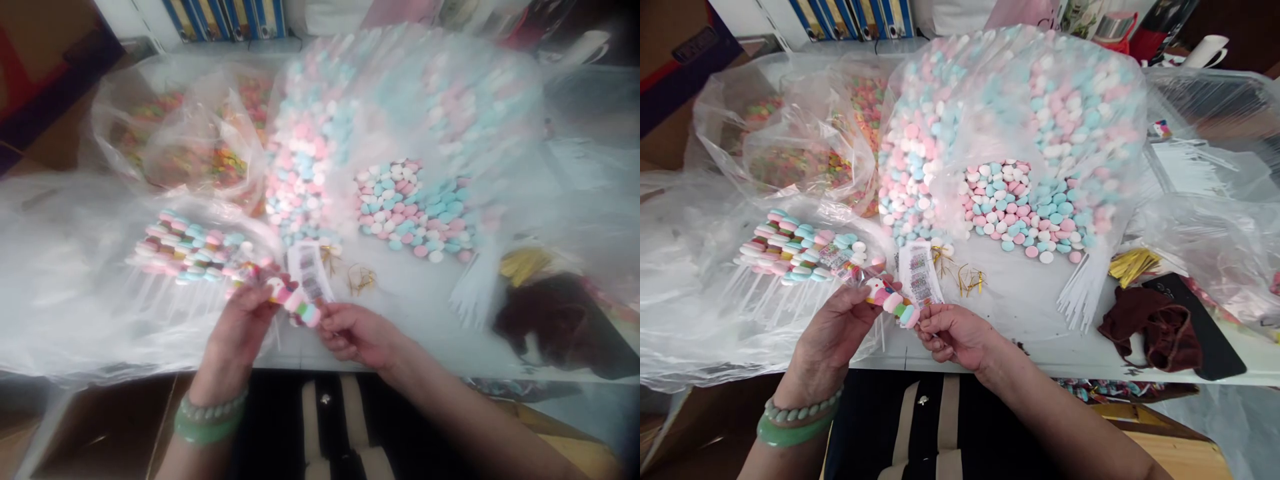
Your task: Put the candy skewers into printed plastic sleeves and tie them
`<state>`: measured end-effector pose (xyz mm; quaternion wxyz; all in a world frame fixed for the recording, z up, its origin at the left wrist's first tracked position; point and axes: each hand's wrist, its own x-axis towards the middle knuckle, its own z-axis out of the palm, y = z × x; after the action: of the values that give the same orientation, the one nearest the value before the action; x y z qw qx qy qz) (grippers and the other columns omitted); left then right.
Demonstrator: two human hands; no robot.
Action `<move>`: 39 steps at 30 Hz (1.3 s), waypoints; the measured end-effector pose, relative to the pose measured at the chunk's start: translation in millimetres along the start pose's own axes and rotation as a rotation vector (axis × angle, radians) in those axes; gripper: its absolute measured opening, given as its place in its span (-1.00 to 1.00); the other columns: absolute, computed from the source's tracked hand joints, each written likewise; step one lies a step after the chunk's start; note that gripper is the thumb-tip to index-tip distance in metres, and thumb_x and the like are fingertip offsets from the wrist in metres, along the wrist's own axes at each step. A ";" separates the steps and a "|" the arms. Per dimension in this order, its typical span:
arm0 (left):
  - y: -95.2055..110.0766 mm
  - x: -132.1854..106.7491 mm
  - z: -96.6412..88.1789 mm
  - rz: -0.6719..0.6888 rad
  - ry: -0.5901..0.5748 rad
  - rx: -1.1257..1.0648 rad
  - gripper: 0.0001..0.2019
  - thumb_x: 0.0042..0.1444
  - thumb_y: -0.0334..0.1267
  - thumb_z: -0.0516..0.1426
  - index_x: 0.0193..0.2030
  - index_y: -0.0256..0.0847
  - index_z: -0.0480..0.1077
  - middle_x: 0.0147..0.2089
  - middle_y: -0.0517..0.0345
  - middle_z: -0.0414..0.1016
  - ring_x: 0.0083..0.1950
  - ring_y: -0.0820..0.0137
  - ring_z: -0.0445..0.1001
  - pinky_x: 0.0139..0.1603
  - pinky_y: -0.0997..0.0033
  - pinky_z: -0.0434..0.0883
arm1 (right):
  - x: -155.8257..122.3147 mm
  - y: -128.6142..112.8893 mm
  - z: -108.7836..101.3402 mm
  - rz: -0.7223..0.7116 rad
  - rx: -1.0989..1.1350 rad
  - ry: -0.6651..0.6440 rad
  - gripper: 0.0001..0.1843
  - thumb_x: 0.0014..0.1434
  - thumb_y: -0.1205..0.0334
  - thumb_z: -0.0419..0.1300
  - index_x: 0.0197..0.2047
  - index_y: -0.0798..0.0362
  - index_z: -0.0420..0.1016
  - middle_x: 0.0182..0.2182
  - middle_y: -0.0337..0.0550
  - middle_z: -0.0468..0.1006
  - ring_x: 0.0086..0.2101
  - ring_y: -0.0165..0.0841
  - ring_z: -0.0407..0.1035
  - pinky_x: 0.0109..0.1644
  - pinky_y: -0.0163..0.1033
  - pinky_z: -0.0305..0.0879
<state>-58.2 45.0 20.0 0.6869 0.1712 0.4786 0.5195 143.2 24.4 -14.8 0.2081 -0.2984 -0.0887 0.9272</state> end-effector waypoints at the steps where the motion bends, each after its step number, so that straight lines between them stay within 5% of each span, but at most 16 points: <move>1: 2.2 0.5 1.0 0.001 0.016 -0.008 -0.73 -0.01 -0.38 0.30 -0.11 -0.34 0.57 -0.22 -0.06 0.65 -0.18 0.18 0.63 -0.12 0.27 0.57 | -0.5 0.1 1.6 -0.010 -0.023 0.022 -0.76 -0.09 0.40 0.29 -0.30 0.12 0.40 -0.59 -0.40 0.24 -0.65 -0.61 0.02 -0.63 -0.48 -0.26; 8: -1.3 8.3 2.1 -0.008 0.149 -0.036 -0.83 0.15 -0.38 0.20 -0.14 -0.38 0.56 -0.31 -0.04 0.63 -0.28 0.27 0.63 -0.21 0.36 0.60 | -0.1 0.0 5.4 -0.021 -0.063 0.055 -0.79 -0.12 0.41 0.29 -0.34 0.12 0.41 -0.60 -0.41 0.24 -0.66 -0.62 0.02 -0.64 -0.48 -0.27; 15: -12.2 7.0 0.0 0.010 0.058 -0.079 -0.81 0.09 -0.24 0.32 -0.20 -0.30 0.56 -0.26 -0.01 0.65 -0.23 0.24 0.64 -0.15 0.29 0.60 | 2.0 -1.5 3.9 0.018 -0.055 0.049 -0.80 -0.10 0.41 0.28 -0.33 0.12 0.42 -0.59 -0.40 0.26 -0.66 -0.63 0.02 -0.63 -0.49 -0.27; 21: -18.7 4.1 3.8 0.031 0.040 -0.038 -0.71 0.03 -0.15 0.36 -0.16 -0.30 0.56 -0.23 0.01 0.66 -0.18 0.23 0.64 -0.11 0.29 0.59 | 1.6 2.4 7.8 -0.093 -0.088 0.155 -0.82 -0.15 0.39 0.28 -0.39 0.12 0.42 -0.64 -0.42 0.25 -0.68 -0.62 0.01 -0.65 -0.47 -0.28; 39: -22.8 0.4 8.5 -0.042 0.056 -0.097 -0.75 0.14 -0.12 0.28 -0.21 -0.30 0.54 -0.29 0.03 0.64 -0.23 0.22 0.64 -0.12 0.23 0.60 | 4.8 3.1 1.2 0.033 0.124 -0.063 -0.75 -0.13 0.45 0.32 -0.31 0.14 0.44 -0.58 -0.37 0.29 -0.66 -0.63 0.03 -0.66 -0.52 -0.28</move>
<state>-38.5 38.5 7.2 0.6914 0.1129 0.4752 0.5323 137.9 23.8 -17.3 0.2079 -0.2572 -0.0324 0.9432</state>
